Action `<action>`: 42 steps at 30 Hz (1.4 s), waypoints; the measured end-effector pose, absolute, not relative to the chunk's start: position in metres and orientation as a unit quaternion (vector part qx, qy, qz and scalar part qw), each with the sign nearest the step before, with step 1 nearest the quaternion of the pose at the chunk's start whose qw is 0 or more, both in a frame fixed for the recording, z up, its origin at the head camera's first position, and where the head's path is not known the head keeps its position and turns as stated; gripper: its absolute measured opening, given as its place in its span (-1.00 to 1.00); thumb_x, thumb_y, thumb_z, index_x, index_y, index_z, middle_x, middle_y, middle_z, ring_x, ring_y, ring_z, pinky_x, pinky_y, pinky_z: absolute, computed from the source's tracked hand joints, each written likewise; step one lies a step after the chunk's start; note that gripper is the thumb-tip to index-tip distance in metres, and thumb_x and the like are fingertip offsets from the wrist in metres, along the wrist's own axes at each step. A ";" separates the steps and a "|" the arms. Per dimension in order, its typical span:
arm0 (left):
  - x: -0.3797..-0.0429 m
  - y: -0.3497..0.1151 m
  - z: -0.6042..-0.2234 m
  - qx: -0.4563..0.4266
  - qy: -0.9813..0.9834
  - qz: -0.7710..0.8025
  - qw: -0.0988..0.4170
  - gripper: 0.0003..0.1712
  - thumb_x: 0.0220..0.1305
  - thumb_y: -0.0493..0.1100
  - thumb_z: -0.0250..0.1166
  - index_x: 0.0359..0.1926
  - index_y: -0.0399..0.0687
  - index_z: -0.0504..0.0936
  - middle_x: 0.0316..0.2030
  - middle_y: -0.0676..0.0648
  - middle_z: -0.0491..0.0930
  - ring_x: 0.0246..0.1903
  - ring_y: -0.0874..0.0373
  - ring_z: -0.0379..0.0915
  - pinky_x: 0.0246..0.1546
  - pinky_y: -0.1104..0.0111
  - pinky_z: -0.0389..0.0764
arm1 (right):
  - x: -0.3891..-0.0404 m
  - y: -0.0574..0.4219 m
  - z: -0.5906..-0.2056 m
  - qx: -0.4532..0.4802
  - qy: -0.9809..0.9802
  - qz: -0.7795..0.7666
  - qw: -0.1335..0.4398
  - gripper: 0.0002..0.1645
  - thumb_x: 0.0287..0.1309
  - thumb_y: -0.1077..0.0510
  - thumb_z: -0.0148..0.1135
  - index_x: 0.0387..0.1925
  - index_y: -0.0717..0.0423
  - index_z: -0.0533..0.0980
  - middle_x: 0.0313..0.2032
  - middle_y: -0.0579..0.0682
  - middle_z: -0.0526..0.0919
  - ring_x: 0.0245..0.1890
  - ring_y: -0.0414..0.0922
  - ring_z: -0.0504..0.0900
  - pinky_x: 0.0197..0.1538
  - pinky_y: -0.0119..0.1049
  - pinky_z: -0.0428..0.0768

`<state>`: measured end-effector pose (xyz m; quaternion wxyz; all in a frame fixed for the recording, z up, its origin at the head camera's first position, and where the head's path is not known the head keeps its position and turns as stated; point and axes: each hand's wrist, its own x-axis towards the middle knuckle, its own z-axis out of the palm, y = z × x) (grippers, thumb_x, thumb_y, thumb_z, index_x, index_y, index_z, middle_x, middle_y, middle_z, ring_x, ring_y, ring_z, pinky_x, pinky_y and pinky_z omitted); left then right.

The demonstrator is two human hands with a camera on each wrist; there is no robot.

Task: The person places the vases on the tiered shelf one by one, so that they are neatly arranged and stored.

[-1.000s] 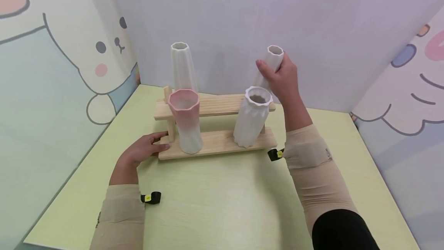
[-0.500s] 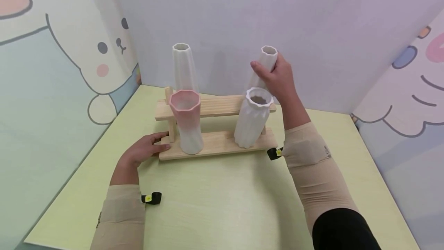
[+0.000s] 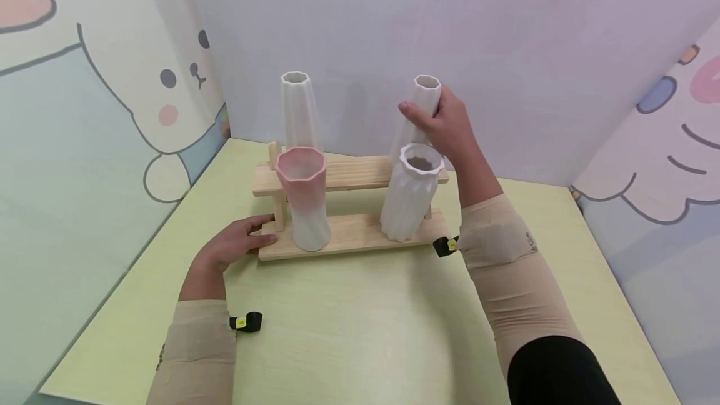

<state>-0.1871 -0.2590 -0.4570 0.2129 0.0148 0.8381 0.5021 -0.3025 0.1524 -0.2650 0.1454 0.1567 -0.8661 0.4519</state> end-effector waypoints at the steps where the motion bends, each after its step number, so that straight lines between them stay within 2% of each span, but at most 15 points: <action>1: -0.187 -0.259 -0.457 0.016 0.838 0.502 0.212 -0.05 0.19 0.25 0.35 0.50 0.10 0.19 0.51 -0.24 0.01 0.46 -0.25 -0.06 0.36 -0.23 0.11 | -0.302 0.152 -0.264 0.160 -0.866 0.451 0.142 -0.27 0.06 -0.33 0.33 0.08 0.07 0.46 -0.26 0.01 0.59 -0.26 -0.10 0.59 -0.18 -0.27 0.57; 12: -0.187 -0.259 -0.456 0.019 0.839 0.502 0.210 -0.07 0.20 0.23 0.34 0.50 0.09 0.20 0.51 -0.24 0.03 0.46 -0.24 -0.05 0.36 -0.22 0.11 | -0.302 0.149 -0.261 0.173 -0.865 0.458 0.115 -0.29 0.09 -0.28 0.34 0.13 0.04 0.44 -0.22 0.01 0.60 -0.23 -0.09 0.61 -0.14 -0.24 0.58; 20: -0.188 -0.259 -0.454 0.018 0.843 0.496 0.206 -0.05 0.18 0.26 0.35 0.49 0.09 0.21 0.50 -0.24 0.04 0.47 -0.25 -0.07 0.37 -0.23 0.08 | -0.309 0.155 -0.263 0.182 -0.836 0.514 0.060 -0.28 0.17 -0.23 0.31 0.23 -0.01 0.32 -0.09 0.01 0.56 -0.11 -0.04 0.58 -0.03 -0.16 0.57; 28: -0.189 -0.258 -0.455 0.018 0.843 0.497 0.206 -0.06 0.18 0.25 0.35 0.49 0.08 0.22 0.50 -0.24 0.04 0.47 -0.24 -0.05 0.37 -0.24 0.08 | -0.315 0.156 -0.265 0.200 -0.808 0.553 0.017 -0.30 0.22 -0.16 0.30 0.28 -0.03 0.28 -0.07 0.03 0.57 -0.07 0.00 0.58 0.02 -0.12 0.56; 33: -0.190 -0.259 -0.458 0.018 0.846 0.491 0.205 -0.08 0.20 0.24 0.34 0.49 0.10 0.22 0.50 -0.24 0.05 0.45 -0.23 -0.01 0.35 -0.24 0.11 | -0.315 0.155 -0.265 0.206 -0.798 0.566 0.011 -0.37 0.24 -0.12 0.29 0.22 -0.04 0.28 -0.06 0.04 0.56 -0.06 0.01 0.56 0.04 -0.10 0.54; 42: -0.191 -0.259 -0.457 0.018 0.842 0.499 0.206 -0.08 0.20 0.24 0.34 0.49 0.11 0.21 0.50 -0.22 0.05 0.44 -0.21 0.05 0.36 -0.19 0.15 | -0.313 0.148 -0.263 0.171 -0.815 0.553 0.036 -0.32 0.19 -0.21 0.32 0.21 -0.06 0.29 -0.04 0.02 0.53 -0.04 -0.01 0.56 0.05 -0.06 0.55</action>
